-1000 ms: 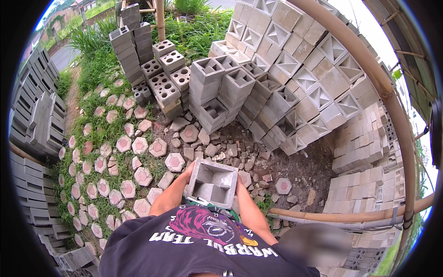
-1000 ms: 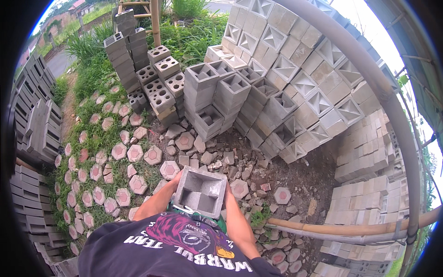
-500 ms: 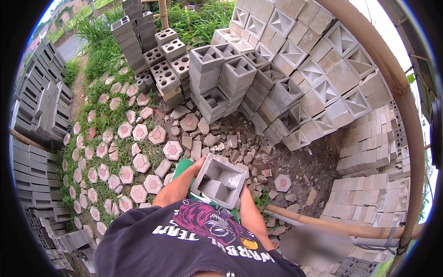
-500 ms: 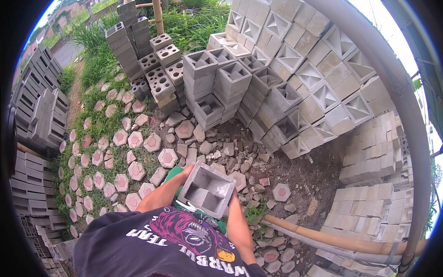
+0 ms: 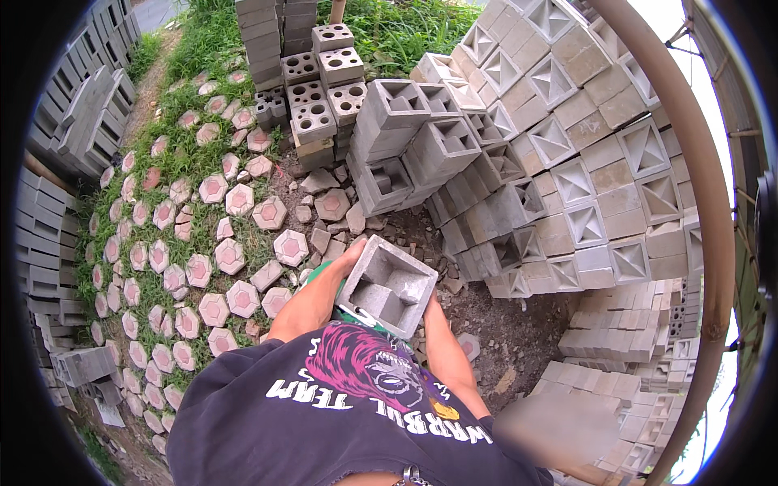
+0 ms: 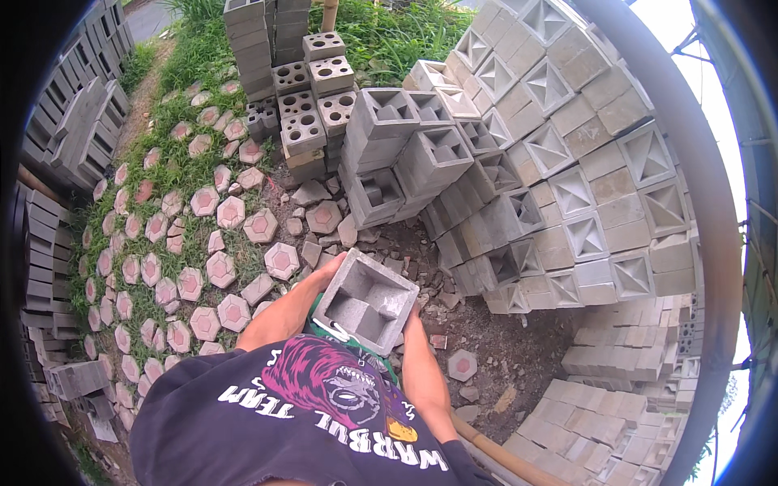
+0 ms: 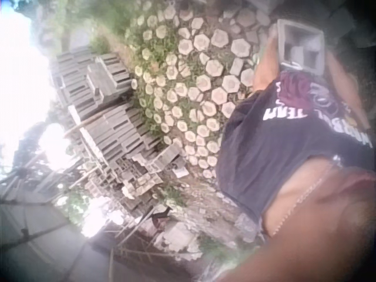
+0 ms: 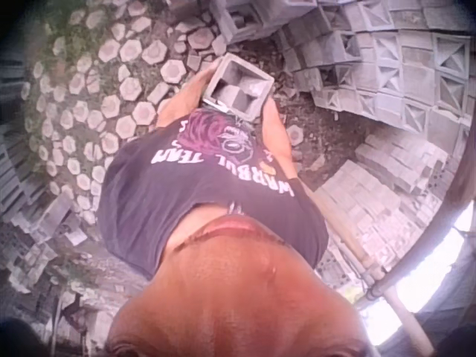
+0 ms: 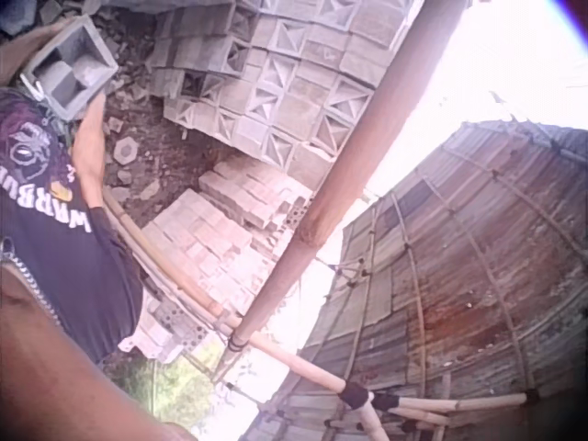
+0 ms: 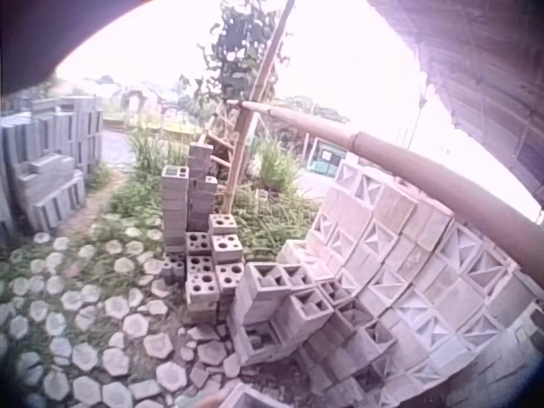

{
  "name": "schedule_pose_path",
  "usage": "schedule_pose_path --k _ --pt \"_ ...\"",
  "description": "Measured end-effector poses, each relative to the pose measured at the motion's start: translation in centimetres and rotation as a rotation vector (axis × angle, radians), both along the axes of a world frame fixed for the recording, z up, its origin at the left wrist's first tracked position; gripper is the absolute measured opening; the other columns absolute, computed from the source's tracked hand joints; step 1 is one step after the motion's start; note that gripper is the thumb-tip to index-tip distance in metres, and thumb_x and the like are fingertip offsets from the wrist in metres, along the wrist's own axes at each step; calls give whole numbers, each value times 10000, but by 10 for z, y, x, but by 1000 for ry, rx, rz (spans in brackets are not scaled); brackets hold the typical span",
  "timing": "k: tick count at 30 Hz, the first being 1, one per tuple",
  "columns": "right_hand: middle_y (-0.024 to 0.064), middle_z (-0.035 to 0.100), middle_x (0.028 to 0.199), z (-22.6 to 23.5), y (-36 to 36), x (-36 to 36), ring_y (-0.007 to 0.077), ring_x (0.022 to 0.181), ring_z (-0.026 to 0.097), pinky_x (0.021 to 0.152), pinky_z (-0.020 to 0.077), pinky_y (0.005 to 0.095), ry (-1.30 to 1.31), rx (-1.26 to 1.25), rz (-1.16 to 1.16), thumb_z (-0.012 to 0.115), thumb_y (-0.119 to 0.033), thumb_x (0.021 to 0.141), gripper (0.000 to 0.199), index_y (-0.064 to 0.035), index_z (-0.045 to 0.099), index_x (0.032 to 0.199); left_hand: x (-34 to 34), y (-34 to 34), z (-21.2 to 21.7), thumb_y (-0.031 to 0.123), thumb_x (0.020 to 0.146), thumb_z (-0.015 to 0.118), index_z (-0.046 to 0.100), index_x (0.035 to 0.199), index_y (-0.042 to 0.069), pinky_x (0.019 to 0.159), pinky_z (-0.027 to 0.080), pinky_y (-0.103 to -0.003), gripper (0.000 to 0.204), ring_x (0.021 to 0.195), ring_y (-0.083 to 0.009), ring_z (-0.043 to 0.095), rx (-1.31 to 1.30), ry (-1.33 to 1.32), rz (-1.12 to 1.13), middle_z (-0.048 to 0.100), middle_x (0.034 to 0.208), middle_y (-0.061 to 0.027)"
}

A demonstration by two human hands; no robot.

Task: The person repeatedly picks up hollow concrete blocks from a ground pile and carries them to a larger stack, placing each block on top of the others. The task involves walking back and forth between the source pile and the stack, handling one block at a time.

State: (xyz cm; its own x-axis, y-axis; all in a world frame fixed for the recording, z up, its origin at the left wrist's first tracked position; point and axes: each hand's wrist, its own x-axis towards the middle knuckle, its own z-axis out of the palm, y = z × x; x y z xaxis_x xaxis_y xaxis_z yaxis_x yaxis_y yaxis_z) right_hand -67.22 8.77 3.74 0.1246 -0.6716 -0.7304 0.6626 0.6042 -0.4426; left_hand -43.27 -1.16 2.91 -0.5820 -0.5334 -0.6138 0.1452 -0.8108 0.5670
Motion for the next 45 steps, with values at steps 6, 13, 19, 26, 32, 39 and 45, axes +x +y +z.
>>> schedule_pose_path --k 6,13,19,26,32,39,45 --pt "146 552 1251 39 -93 -10 282 1105 558 936 471 440 31 -50 81 418 -451 924 541 -49 504 1275 5 -65 67 411 977 245 573 1184 22 923 414 -362 549 1015 -232 558 4 -26 214 604 1154 -119" --pt "146 547 1261 61 -161 -25 282 1115 553 943 468 440 45 -25 156 419 -450 925 542 -49 499 1282 15 -90 38 623 850 400 580 1164 25 907 401 -405 699 1014 -259 535 126 161 387 583 1164 -144" --pt "140 548 1258 43 -174 -28 278 1114 554 939 469 437 137 155 272 428 -449 925 538 -55 496 1285 35 -58 98 539 855 425 559 1038 -14 818 417 -355 597 915 -224 552 215 -87 703 597 998 -149" --pt "132 550 1255 -26 -186 -36 273 1113 554 935 471 432 181 481 450 438 -449 926 533 -61 492 1288 -10 -19 32 378 906 437 529 1097 -34 881 389 -329 464 975 -191 520 440 -275 1093 561 1069 -117" --pt "125 551 1253 -72 -244 -52 269 1112 555 931 473 429 89 671 566 447 -449 927 529 -67 489 1290 -50 -98 -50 424 914 434 543 1006 -24 813 427 -329 470 882 -179 544 614 -396 1048 586 984 -115" --pt "120 565 1236 -262 -335 -107 263 1111 544 942 462 423 53 606 403 470 -355 925 441 -68 516 1257 -90 -214 -264 534 900 427 607 941 -72 808 412 -328 633 882 -177 535 323 -517 826 621 965 -123" --pt "174 552 1227 -351 -409 -129 302 1092 561 928 475 449 178 569 353 293 -278 939 467 3 492 1255 -99 -298 -331 556 850 500 604 1036 -35 833 442 -345 628 887 -208 573 443 -267 984 637 938 -120"
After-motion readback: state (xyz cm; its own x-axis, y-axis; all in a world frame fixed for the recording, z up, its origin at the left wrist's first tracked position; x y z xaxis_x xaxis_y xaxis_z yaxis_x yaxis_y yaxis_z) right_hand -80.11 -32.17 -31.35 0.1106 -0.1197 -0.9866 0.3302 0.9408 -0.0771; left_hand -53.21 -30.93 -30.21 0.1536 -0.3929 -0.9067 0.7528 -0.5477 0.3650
